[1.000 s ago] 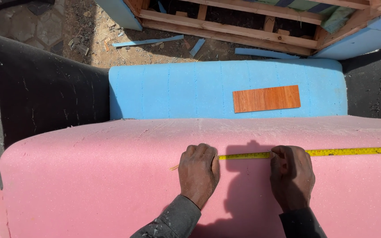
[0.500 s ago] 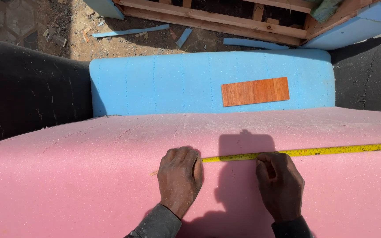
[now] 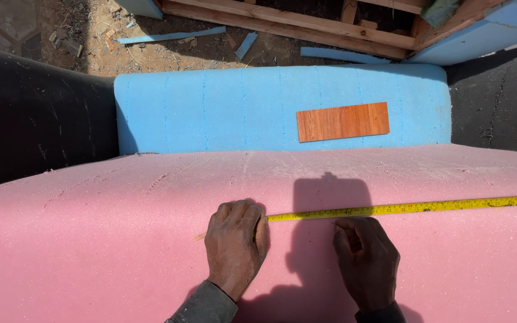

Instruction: Using a tape measure to determine the dimensions of a large piece of upholstery foam.

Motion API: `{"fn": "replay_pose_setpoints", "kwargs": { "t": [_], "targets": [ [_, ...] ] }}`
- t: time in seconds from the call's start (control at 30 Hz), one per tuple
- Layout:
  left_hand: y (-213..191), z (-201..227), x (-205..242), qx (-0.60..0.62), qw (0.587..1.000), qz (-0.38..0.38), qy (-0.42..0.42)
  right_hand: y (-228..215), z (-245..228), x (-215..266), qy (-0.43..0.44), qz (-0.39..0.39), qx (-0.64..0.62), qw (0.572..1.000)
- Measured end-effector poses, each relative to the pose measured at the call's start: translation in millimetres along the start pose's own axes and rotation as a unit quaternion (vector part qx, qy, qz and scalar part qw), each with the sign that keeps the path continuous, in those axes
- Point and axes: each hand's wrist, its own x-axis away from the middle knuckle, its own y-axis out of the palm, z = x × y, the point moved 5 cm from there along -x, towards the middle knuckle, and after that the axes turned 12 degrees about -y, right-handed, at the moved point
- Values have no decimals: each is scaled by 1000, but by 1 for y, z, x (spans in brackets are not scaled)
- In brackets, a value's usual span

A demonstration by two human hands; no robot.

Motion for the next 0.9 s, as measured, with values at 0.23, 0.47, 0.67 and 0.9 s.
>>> {"fn": "replay_pose_setpoints", "kwargs": {
  "t": [0.23, 0.47, 0.67, 0.9],
  "targets": [
    [3, -3, 0, 1, 1000, 1, -5, 3, 2, 18, -21, 28, 14, 999],
    [2, -1, -1, -3, 1000, 2, -6, 4, 3, 17, -21, 39, 4, 999],
    [4, -2, -2, -5, 1000, -10, -8, 9, 10, 18, 4, 50, 31, 998],
    [2, -1, -2, -4, 1000, 5, 2, 7, 10, 18, 11, 44, 1, 999]
  ]
}}
